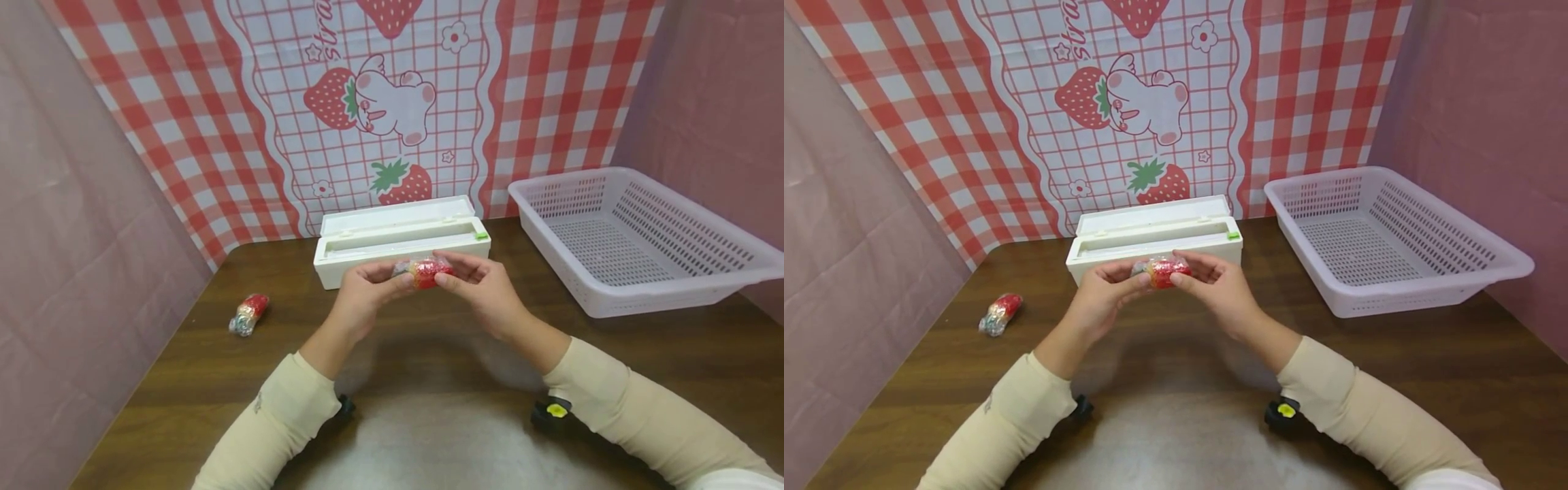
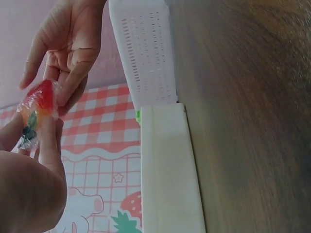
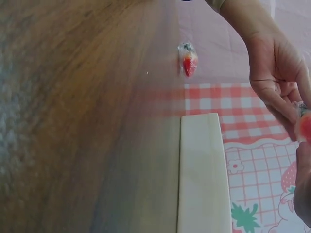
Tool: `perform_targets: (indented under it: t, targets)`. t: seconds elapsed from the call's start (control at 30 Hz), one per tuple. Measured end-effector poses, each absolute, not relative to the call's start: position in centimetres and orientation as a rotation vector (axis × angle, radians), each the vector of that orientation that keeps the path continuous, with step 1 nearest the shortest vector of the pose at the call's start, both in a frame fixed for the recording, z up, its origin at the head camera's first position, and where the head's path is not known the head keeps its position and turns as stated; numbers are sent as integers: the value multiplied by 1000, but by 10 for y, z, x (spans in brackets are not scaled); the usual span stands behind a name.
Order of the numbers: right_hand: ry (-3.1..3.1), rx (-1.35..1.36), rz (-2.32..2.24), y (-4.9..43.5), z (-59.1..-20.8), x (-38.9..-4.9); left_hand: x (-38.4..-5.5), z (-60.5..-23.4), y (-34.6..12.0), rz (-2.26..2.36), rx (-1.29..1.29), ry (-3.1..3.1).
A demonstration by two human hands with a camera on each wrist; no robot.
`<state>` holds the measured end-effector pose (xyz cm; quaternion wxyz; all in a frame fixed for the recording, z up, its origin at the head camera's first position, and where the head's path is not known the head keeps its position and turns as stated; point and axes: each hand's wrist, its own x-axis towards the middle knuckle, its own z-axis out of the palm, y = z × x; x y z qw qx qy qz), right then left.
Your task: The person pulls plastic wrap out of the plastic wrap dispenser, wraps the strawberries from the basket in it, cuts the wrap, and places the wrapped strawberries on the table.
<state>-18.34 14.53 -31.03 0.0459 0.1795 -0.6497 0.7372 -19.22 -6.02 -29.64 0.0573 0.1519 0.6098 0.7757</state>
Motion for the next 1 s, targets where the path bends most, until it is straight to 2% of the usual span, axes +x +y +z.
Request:
perform_targets:
  t: [0.43, 0.67, 0.83, 1.0]
  targets:
    - [-1864, 560, 2514, 148, -317, -189, -193, -298, -59, 2381, 310, 1854]
    - [-2297, 720, 1778, 154, -320, -194, -198, -303, -60, 2291, 214, 1898]
    - [-2241, 924, 1368, 151, -319, -195, -199, -304, -60, 2241, 230, 1892]
    - [-2195, 971, 1175, 152, -317, -195, -199, -301, -59, 2229, 227, 1879]
